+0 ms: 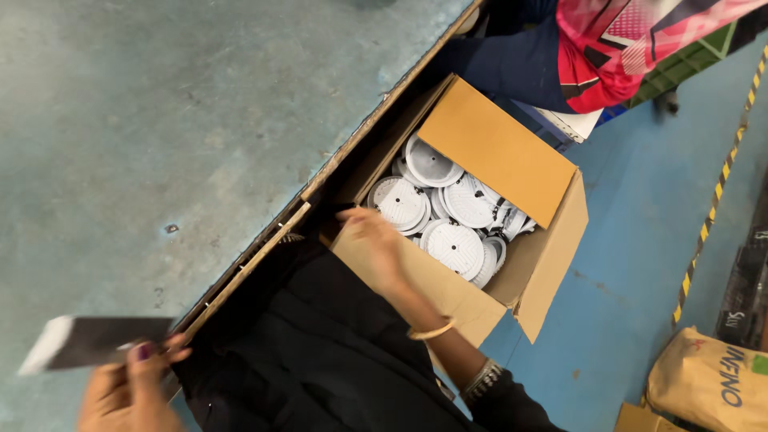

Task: The person repeatedly picks white circular plastic parts from a table, applies a white paste from a tub using a small rectangular tool, and rubs the paste into the part's surface. After treating each part, the person places it into a cardboard box. The process is repeated for multiple parts.

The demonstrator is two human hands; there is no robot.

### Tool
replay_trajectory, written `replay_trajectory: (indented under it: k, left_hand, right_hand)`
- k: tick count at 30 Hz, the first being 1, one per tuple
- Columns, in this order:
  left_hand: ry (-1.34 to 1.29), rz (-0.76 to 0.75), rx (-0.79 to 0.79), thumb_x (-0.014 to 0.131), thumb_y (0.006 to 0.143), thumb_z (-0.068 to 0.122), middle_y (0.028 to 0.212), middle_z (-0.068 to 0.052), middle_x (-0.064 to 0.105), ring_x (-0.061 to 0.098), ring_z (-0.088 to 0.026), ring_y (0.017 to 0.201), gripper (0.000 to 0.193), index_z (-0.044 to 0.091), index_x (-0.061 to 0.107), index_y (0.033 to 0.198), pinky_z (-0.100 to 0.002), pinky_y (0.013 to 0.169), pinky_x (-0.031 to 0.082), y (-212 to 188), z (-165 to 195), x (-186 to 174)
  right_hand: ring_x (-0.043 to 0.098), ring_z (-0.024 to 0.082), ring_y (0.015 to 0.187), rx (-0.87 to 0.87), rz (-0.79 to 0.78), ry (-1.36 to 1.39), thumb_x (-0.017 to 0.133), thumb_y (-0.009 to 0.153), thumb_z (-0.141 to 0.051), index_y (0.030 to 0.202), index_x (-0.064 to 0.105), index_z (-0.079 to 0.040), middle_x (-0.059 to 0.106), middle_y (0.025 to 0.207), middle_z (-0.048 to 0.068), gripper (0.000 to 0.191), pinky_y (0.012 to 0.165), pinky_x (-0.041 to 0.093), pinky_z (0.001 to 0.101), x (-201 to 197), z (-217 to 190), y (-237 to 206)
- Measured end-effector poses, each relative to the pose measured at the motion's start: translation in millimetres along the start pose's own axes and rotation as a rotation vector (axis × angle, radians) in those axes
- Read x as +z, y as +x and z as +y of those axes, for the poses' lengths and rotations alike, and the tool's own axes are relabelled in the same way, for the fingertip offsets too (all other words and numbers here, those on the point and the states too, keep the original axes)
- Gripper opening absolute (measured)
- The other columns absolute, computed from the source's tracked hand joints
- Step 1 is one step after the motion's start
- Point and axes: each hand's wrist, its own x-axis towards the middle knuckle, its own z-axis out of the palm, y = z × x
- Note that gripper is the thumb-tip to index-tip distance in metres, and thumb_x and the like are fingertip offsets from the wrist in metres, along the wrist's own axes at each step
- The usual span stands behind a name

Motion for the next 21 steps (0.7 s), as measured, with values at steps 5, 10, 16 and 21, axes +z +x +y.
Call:
replay_trajectory:
  k: [5, 10, 16, 21]
  left_hand:
    - [0.109, -0.008, -0.105, 0.049, 0.119, 0.006, 0.104, -0.024, 0.068, 0.074, -0.030, 0.098, 0.019, -0.008, 0.059, 0.111, -0.040, 0.084, 0.065, 64, -16, -62]
    - [0.078, 0.121, 0.141, 0.049, 0.122, 0.002, 0.106, -0.022, 0.064, 0.073, -0.029, 0.099, 0.018, -0.011, 0.053, 0.110, -0.037, 0.086, 0.063, 49, -20, -44]
    - [-0.069, 0.267, -0.032, 0.057, 0.105, 0.014, 0.088, -0.010, 0.073, 0.071, -0.017, 0.077, 0.019, -0.002, 0.067, 0.107, -0.029, 0.072, 0.059, 48, 8, -1]
    - [-0.036, 0.264, -0.026, 0.064, 0.099, 0.021, 0.079, -0.005, 0.071, 0.068, -0.010, 0.068, 0.020, 0.001, 0.069, 0.100, -0.027, 0.058, 0.054, 56, 29, 20]
  right_hand:
    - [0.069, 0.019, 0.092, 0.308, 0.502, -0.158, 0.060, 0.093, -0.017, 0.113, 0.069, -0.005, 0.071, 0.105, 0.007, 0.025, 0.072, 0.055, 0.0314, -156, 63, 58]
    - [0.067, 0.026, 0.098, 0.440, 0.515, -0.067, 0.062, 0.100, -0.027, 0.127, 0.059, -0.003, 0.066, 0.115, 0.013, 0.036, 0.079, 0.055, 0.0387, -182, 84, 86]
    - [0.067, 0.030, 0.104, 0.434, 0.325, -0.002, 0.061, 0.102, -0.032, 0.132, 0.055, -0.001, 0.063, 0.121, 0.015, 0.043, 0.086, 0.056, 0.0422, -93, 66, 112]
    - [0.066, 0.030, 0.106, 0.087, 0.114, -0.503, 0.061, 0.102, -0.030, 0.132, 0.056, 0.000, 0.063, 0.122, 0.016, 0.043, 0.088, 0.054, 0.0421, 43, 56, 128]
